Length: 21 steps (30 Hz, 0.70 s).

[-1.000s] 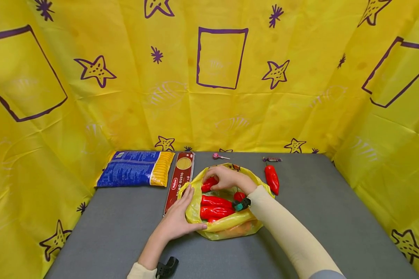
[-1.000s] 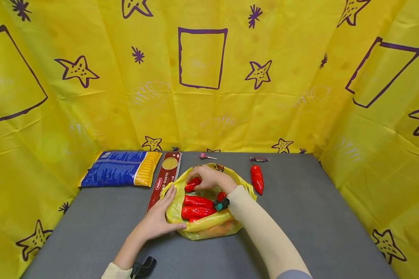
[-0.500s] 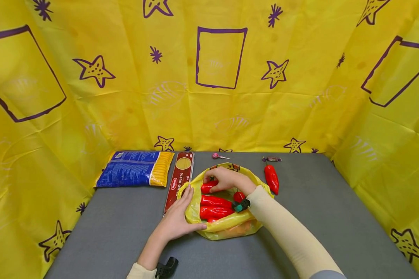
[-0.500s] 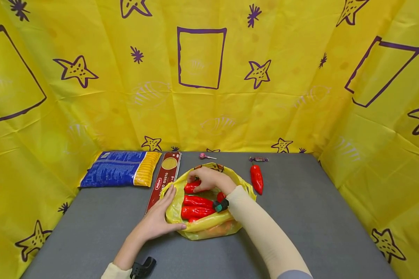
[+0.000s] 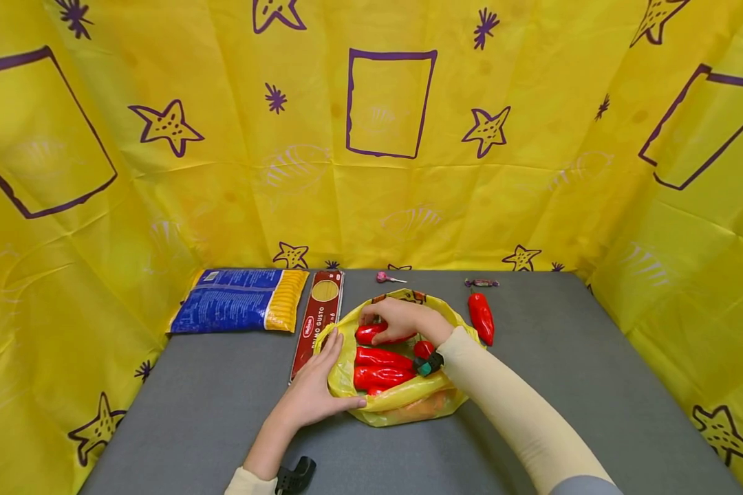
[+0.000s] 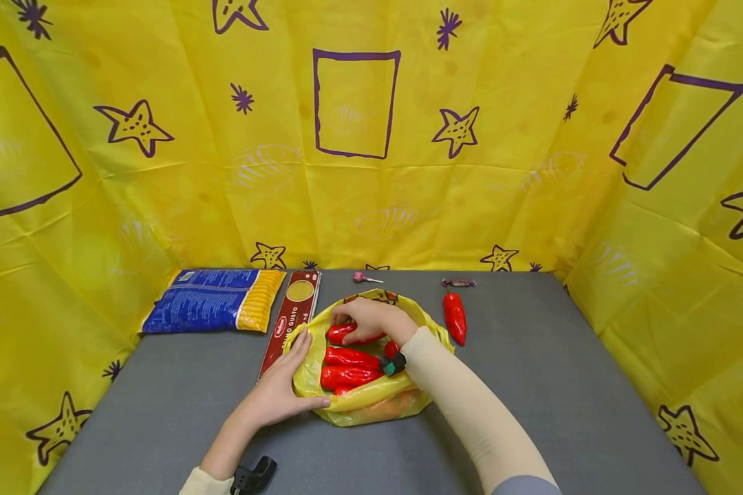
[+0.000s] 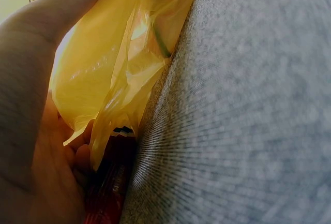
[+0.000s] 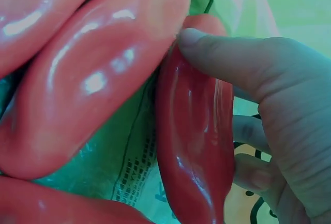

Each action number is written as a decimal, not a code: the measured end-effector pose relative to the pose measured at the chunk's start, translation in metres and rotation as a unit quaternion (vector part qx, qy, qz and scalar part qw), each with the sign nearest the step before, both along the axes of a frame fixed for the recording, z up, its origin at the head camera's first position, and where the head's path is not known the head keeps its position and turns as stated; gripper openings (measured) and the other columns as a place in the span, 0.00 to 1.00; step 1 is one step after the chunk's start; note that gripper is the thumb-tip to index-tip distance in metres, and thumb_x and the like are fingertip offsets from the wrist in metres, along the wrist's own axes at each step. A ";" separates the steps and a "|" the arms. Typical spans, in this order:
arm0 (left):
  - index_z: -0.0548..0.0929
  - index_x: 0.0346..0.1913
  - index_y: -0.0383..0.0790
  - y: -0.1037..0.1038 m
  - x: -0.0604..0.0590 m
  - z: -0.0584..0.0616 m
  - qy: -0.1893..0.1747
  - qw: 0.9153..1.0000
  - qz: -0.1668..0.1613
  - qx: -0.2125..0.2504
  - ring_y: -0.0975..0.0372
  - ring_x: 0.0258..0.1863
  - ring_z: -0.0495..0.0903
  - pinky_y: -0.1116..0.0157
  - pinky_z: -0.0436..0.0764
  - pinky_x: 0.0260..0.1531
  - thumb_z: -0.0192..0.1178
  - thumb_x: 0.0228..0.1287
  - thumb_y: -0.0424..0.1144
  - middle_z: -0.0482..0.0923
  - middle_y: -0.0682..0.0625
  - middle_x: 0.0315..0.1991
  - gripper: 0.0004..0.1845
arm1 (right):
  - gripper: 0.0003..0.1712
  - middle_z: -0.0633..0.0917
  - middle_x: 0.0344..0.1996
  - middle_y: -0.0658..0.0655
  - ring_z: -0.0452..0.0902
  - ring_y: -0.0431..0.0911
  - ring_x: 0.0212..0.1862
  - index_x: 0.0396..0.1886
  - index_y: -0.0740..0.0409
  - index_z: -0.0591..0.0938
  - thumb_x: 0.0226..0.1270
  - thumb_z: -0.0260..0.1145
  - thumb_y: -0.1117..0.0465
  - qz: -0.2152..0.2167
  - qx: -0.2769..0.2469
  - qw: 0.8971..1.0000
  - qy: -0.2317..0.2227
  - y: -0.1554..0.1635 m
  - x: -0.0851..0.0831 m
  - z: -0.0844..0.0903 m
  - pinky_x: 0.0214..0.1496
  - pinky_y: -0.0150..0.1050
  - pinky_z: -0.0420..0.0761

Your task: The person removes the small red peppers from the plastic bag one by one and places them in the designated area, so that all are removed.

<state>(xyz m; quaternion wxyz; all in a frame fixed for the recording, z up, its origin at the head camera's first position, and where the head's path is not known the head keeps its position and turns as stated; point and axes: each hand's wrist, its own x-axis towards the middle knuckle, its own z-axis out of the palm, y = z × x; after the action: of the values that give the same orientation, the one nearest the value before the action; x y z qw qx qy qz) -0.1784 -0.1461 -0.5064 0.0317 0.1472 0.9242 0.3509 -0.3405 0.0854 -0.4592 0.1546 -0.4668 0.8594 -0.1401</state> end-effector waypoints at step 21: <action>0.51 0.87 0.42 0.000 0.000 -0.001 0.002 1.000 0.006 -0.001 0.40 0.83 0.53 0.30 0.59 0.74 0.75 0.49 0.74 0.42 0.48 0.88 0.71 | 0.18 0.90 0.57 0.49 0.85 0.47 0.60 0.59 0.53 0.89 0.72 0.73 0.56 0.036 0.007 0.999 0.017 -0.004 0.013 0.029 0.68 0.44 0.80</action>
<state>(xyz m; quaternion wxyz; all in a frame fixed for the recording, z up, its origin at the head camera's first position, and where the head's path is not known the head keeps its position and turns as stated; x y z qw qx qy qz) -0.1781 -0.1458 -0.5073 0.0278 0.1428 0.9256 0.3495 -0.3272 0.0815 -0.4298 0.1483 -0.4989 0.8453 -0.1206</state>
